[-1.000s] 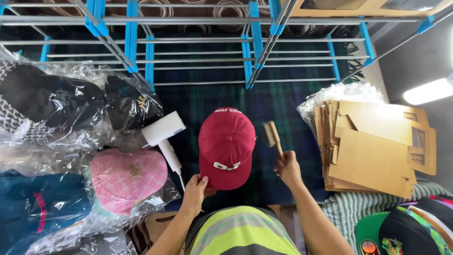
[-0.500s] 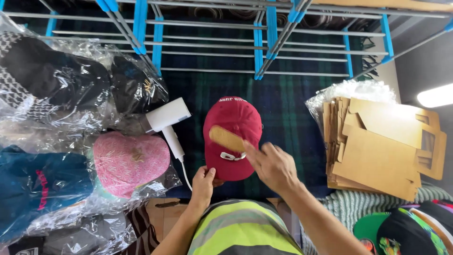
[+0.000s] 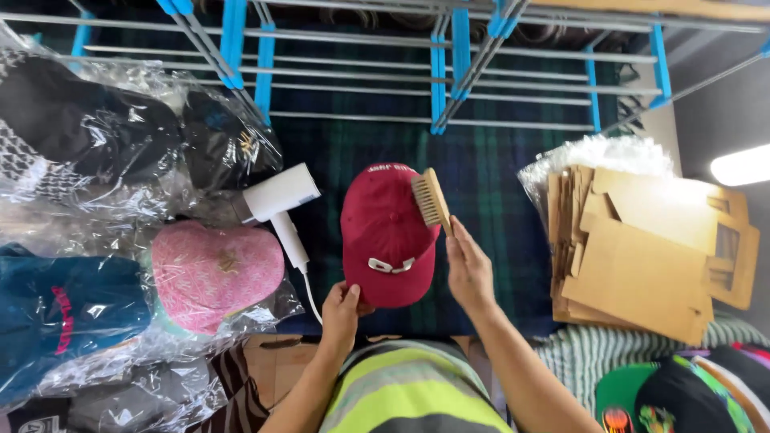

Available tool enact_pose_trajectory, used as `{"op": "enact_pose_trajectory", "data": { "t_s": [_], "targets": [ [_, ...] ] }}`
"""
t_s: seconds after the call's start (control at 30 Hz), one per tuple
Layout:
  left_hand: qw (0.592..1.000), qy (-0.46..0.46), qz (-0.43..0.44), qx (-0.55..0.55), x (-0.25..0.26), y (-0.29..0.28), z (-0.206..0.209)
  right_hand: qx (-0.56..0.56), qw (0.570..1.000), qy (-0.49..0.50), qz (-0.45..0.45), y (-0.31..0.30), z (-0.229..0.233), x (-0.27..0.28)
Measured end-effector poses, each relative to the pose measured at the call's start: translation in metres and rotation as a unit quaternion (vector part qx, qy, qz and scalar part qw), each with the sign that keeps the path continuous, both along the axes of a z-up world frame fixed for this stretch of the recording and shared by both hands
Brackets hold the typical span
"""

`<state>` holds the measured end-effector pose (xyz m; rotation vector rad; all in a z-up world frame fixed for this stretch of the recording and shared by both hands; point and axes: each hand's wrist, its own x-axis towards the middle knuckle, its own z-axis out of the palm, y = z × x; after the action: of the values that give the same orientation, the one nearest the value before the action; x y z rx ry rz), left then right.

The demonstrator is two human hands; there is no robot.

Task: The person assembles a cardboard box by hand, places a baseball cap inside, closes the box, and then brushes another baseball cap with a handheld brush.

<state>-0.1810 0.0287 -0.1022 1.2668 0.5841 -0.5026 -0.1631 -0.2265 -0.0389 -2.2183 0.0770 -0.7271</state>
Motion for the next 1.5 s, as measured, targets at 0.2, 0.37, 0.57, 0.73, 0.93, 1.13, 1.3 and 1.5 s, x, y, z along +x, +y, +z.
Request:
{"op": "enact_pose_trajectory", "data": {
  "t_s": [0.2, 0.37, 0.57, 0.73, 0.93, 1.13, 1.3, 1.5],
  "targets": [
    [1.000, 0.001, -0.001, 0.018, 0.006, -0.005, 0.021, 0.308, 0.856, 0.340, -0.237, 0.030, -0.004, -0.055],
    [0.999, 0.031, 0.006, 0.016, 0.005, -0.006, 0.008, 0.308, 0.837, 0.403, -0.206, 0.036, 0.008, -0.056],
    [0.998, 0.049, -0.013, 0.041, 0.009, -0.008, 0.035, -0.066, 0.990, 0.099, 0.071, 0.044, 0.072, -0.051],
    [0.996, 0.054, -0.034, 0.056, 0.012, -0.007, 0.055, -0.035, 0.986, 0.149, 0.073, 0.007, 0.049, 0.034],
    [0.999, 0.033, -0.024, 0.035, 0.008, -0.004, 0.015, 0.272, 0.822, 0.483, -0.130, -0.016, 0.076, 0.062],
    [0.999, 0.018, -0.014, 0.033, 0.007, -0.001, 0.002, 0.426, 0.819, 0.332, -0.196, 0.027, 0.045, -0.013],
    [0.997, 0.030, -0.036, 0.069, 0.016, -0.003, 0.024, 0.325, 0.854, 0.362, -0.183, 0.014, 0.039, -0.043],
    [0.994, 0.038, -0.057, 0.080, 0.016, -0.003, 0.037, -0.105, 0.981, 0.045, 0.155, 0.014, 0.088, 0.006]
  ]
}}
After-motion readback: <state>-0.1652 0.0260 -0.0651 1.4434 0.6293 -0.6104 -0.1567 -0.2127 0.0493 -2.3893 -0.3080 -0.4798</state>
